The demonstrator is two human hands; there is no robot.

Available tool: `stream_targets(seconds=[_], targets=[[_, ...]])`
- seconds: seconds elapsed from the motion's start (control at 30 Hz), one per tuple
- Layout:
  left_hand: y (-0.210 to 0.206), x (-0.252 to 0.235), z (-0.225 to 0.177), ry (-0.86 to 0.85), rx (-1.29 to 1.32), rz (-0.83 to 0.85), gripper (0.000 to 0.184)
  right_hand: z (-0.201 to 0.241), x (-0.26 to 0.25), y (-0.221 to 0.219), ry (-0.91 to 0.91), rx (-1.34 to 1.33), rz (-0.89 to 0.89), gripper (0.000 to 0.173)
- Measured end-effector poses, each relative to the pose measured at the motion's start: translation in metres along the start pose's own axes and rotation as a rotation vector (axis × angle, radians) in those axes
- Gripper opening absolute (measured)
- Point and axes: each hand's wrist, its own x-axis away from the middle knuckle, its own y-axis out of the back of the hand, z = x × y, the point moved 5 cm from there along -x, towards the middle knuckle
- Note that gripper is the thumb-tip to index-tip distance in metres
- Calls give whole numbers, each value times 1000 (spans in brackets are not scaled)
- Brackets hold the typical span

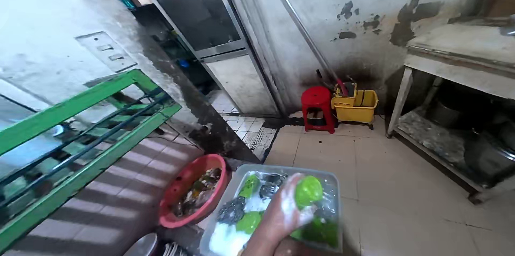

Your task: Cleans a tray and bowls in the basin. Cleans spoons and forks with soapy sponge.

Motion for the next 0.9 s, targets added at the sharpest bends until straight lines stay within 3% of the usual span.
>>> stream_targets(seconds=[0.03, 0.07, 0.13, 0.2, 0.27, 0.33, 0.47, 0.57, 0.63, 0.7, 0.77, 0.8, 0.9], targets=[[17, 15, 9, 0, 135, -213, 86, -3, -20, -12, 11, 60, -54, 35], [35, 30, 21, -4, 253, -414, 90, 0, -34, -13, 149, 195, -35, 32], [67, 58, 58, 11, 445, -727, 90, 11, -35, 13, 219, 200, 49, 32], [83, 86, 105, 148, 679, -997, 75, 14, -25, 43, 142, -278, -127, 36], [79, 107, 116, 348, 898, -1122, 51, 24, -13, 51, 217, -688, -317, 40], [64, 110, 100, 415, 1128, -1086, 34, 44, -7, 41, 444, -688, -466, 43], [52, 98, 82, 270, 1425, -915, 34, 42, -12, 25, 609, -66, -470, 48], [46, 92, 80, 295, 1293, -823, 33, 33, -19, 32, 677, 331, -521, 25], [38, 84, 98, 282, 1193, -743, 38, 34, -26, 41, 500, 311, -363, 27], [35, 78, 98, 310, 1204, -742, 42, 41, -37, 52, 320, 40, -172, 33], [36, 77, 85, 316, 1314, -846, 46, 47, -44, 55, 263, -401, -194, 33], [37, 79, 80, 311, 1317, -873, 46, 51, -37, 56, 236, -470, -237, 34], [34, 79, 93, 225, 1369, -718, 36, 49, -26, 47, 280, -5, -333, 38]])
